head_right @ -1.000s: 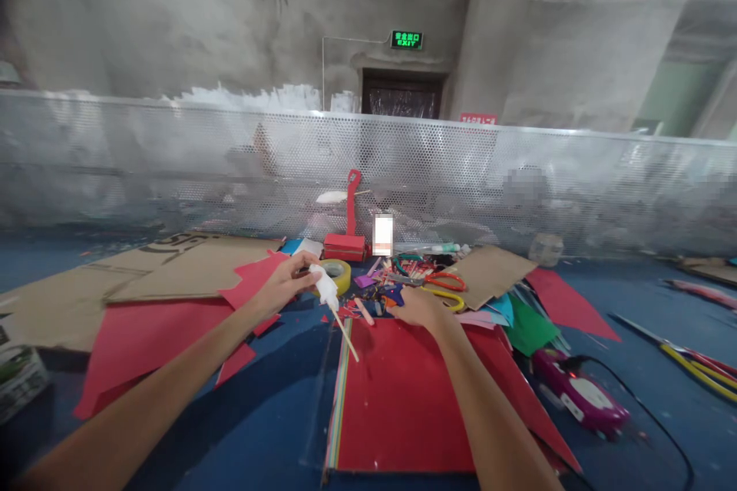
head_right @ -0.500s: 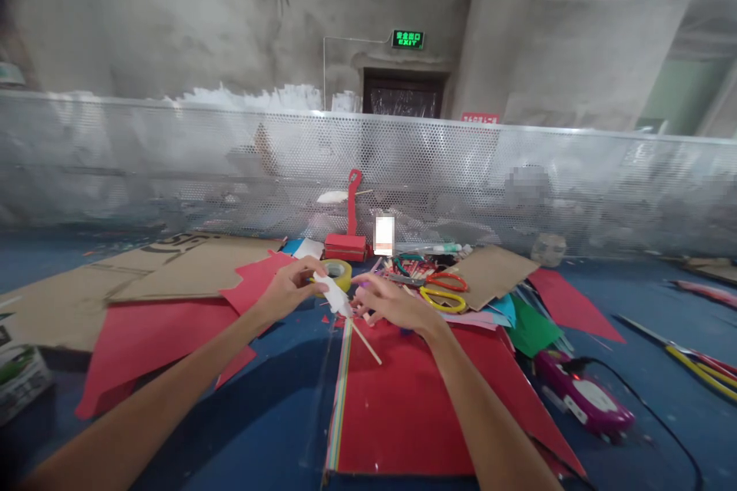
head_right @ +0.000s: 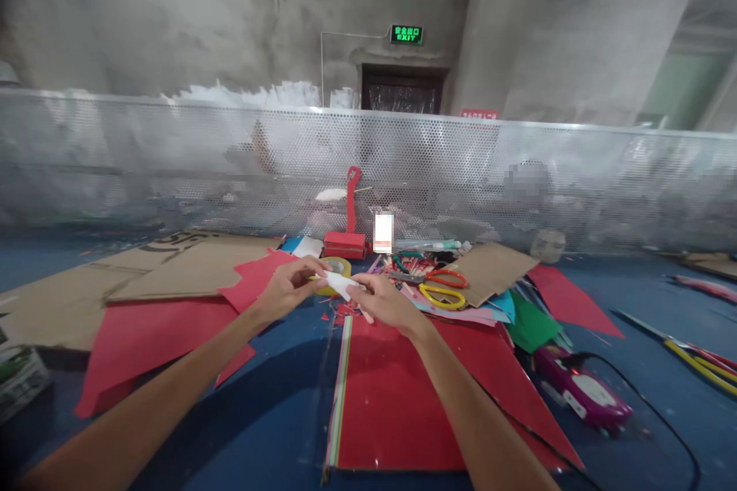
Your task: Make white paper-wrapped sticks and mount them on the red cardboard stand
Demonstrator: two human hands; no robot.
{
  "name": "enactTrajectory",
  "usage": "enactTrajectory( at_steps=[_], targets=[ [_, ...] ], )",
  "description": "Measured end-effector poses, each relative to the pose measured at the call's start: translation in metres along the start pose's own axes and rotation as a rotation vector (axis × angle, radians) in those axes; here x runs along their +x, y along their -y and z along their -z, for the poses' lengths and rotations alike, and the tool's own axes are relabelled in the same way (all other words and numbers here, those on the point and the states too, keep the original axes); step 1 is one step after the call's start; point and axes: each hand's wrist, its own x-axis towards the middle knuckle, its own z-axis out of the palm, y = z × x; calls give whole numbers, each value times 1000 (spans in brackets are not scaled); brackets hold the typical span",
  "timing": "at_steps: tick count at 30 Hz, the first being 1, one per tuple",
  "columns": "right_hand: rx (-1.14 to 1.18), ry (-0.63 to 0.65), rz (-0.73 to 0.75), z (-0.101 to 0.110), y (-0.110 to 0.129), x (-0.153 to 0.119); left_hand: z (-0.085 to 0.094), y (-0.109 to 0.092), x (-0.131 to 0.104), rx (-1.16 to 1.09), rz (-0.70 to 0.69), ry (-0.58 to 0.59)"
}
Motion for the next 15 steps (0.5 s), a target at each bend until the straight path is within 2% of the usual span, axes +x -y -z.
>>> enactTrajectory(
  at_steps=[10,15],
  targets=[
    [-87,-38,-8,0,-2,1,-2,2,0,17,110,-40],
    [-265,-74,8,3,-9,3,-1,3,0,77,168,-52]
  ],
)
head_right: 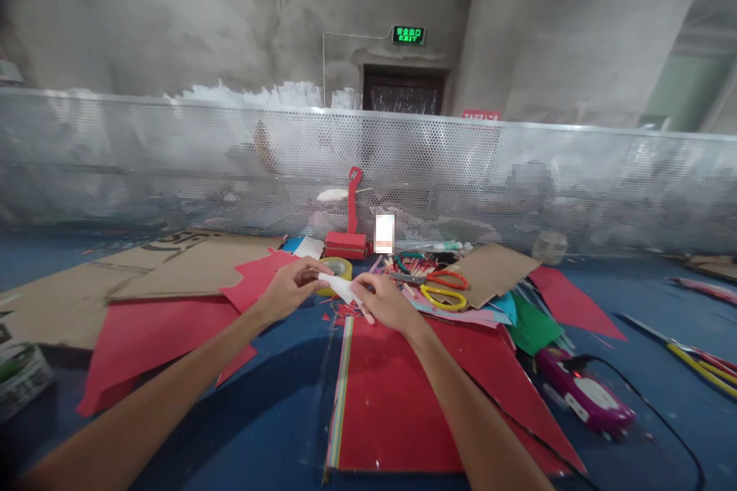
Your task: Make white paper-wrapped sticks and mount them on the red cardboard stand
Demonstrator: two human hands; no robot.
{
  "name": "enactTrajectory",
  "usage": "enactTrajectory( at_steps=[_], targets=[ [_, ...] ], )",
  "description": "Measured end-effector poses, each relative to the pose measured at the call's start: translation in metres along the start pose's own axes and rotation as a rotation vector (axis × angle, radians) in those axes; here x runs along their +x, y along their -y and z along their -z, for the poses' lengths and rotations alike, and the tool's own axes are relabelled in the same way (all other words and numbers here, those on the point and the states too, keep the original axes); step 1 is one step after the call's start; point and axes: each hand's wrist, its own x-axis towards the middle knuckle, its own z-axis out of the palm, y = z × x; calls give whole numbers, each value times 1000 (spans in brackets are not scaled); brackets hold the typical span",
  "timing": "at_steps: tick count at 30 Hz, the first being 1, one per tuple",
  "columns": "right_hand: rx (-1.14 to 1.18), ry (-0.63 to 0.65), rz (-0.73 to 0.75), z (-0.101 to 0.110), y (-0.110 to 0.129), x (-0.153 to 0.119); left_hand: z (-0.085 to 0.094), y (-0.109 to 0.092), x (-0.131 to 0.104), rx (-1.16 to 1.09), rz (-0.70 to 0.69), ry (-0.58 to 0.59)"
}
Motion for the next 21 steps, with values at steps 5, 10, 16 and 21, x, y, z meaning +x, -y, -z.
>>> enactTrajectory(
  at_steps=[5,10,16,21],
  targets=[
    [-326,-145,89,-5,4,-2,-1,-1,1,42,30,-13],
    [-514,-196,104,-15,4,-4,-4,-4,0,-5,65,77],
    [-547,-156,107,-10,3,-4,-7,4,-2,-82,72,176],
    [-581,-151,103,-6,5,-3,-2,0,-4,-122,33,290]
  ],
)
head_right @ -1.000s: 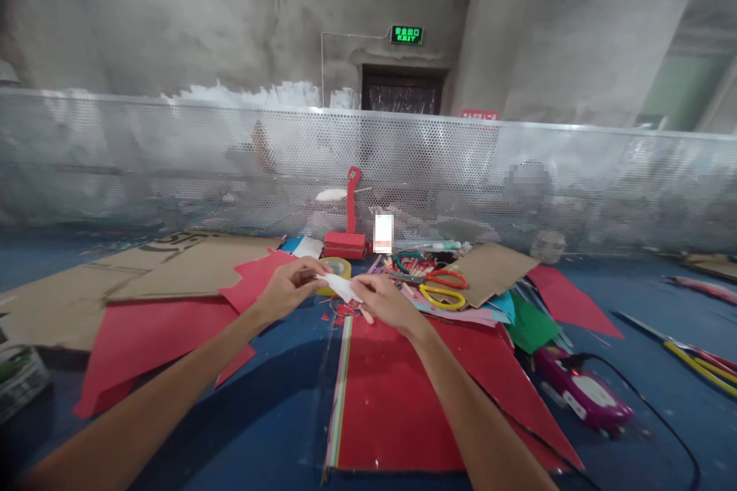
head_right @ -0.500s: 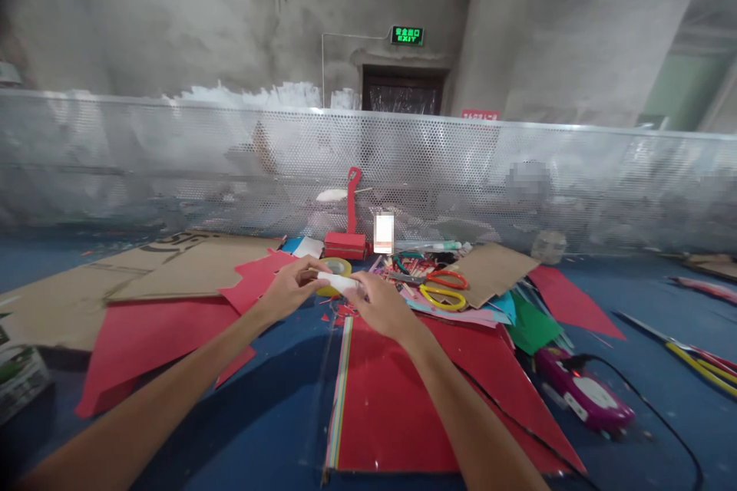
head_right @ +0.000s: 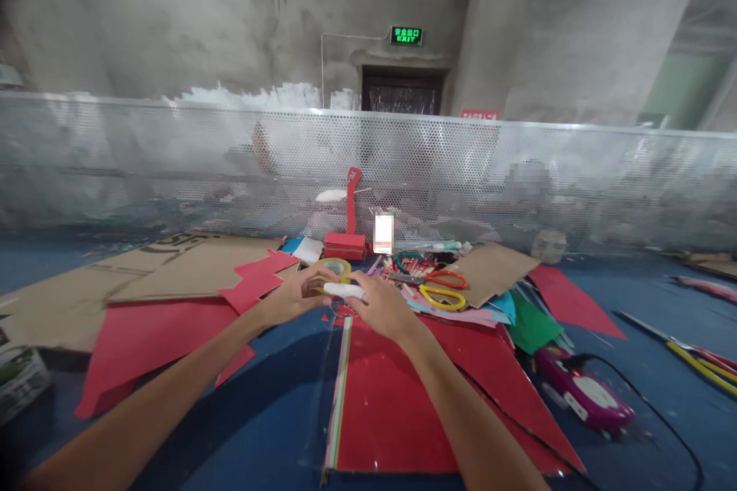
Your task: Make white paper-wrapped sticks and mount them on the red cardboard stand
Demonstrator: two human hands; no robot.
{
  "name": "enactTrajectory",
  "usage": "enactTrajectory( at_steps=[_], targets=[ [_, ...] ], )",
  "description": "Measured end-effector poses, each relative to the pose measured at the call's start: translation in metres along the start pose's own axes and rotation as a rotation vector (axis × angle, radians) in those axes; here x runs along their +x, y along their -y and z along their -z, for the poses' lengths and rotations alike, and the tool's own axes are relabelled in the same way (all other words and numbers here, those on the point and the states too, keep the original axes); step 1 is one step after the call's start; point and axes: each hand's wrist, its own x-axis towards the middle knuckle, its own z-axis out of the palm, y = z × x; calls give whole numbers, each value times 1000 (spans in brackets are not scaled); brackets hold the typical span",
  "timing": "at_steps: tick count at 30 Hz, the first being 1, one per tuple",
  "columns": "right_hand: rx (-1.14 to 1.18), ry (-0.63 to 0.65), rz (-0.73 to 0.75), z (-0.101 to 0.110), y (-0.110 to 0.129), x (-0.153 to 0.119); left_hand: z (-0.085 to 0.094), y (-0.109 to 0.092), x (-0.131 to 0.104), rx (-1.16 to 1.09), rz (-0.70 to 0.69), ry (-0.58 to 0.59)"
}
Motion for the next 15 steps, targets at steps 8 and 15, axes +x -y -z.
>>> enactTrajectory(
  at_steps=[8,15],
  targets=[
    [-19,-27,-15,-2,-6,0,69,8,10,334,125,-333],
    [-53,-7,-8,-2,-11,-1,130,56,50,767,532,-422]
  ],
)
